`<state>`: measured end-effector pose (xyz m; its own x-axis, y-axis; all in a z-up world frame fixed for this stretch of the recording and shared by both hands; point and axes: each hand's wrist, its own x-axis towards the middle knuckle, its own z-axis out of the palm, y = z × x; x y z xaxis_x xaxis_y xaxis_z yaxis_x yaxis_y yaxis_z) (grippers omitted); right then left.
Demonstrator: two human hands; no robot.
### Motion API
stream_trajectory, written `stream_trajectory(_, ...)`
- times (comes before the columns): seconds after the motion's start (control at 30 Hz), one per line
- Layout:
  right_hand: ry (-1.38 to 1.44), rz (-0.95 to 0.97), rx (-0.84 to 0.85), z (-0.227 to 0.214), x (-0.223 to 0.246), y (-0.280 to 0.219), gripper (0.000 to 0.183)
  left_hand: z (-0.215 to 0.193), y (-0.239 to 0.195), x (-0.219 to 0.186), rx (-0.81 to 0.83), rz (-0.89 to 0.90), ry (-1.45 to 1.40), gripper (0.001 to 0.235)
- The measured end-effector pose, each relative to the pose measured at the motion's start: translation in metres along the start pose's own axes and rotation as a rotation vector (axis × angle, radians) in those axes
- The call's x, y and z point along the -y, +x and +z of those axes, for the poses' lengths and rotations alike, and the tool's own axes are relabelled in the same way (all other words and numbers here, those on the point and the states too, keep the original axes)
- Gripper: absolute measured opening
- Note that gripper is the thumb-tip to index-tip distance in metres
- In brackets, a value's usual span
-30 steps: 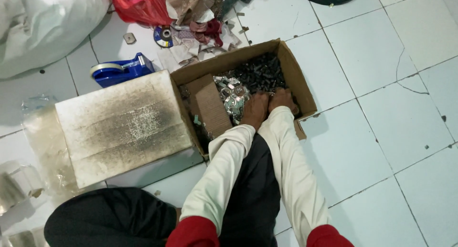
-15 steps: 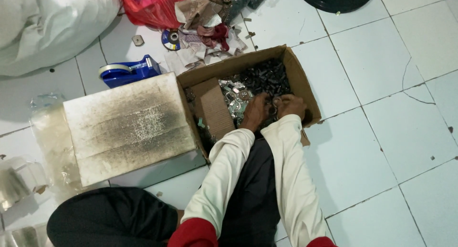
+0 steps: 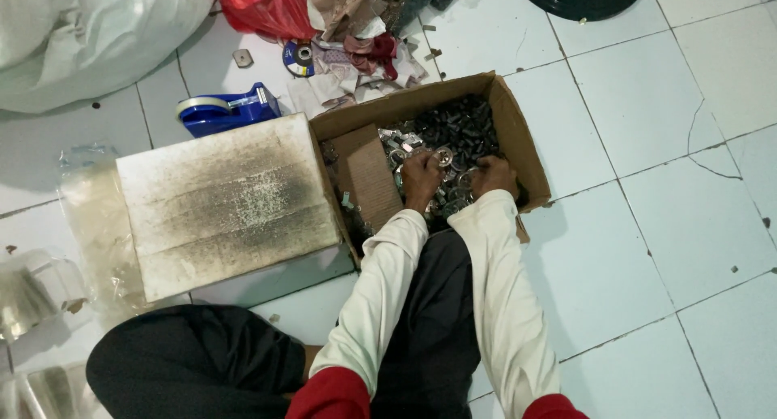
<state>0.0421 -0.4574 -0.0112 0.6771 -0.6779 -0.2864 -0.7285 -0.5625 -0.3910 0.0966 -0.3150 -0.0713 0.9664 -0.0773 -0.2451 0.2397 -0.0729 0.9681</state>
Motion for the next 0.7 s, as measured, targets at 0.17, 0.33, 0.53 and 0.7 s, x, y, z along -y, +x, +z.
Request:
stream_trajectory(0.17, -0.189, -0.055, 0.13, -0.033, 0.042, -0.034, 0.035, -0.004, 0.004, 0.014, 0.031, 0.124, 0.083, 0.019)
stream_trajectory(0.33, -0.197, 0.009, 0.16, -0.014, 0.02, -0.013, 0.027, -0.014, -0.011, -0.004, 0.066, 0.044, -0.075, 0.019)
stream_trajectory(0.53, -0.124, 0.035, 0.074, 0.002, -0.001, 0.009, 0.032, -0.026, -0.017, -0.005, 0.145, 0.055, -0.217, 0.023)
stream_trajectory(0.7, 0.043, -0.027, -0.182, 0.029, -0.03, 0.035, 0.011, -0.038, -0.011, 0.006, 0.158, 0.144, -0.164, 0.017)
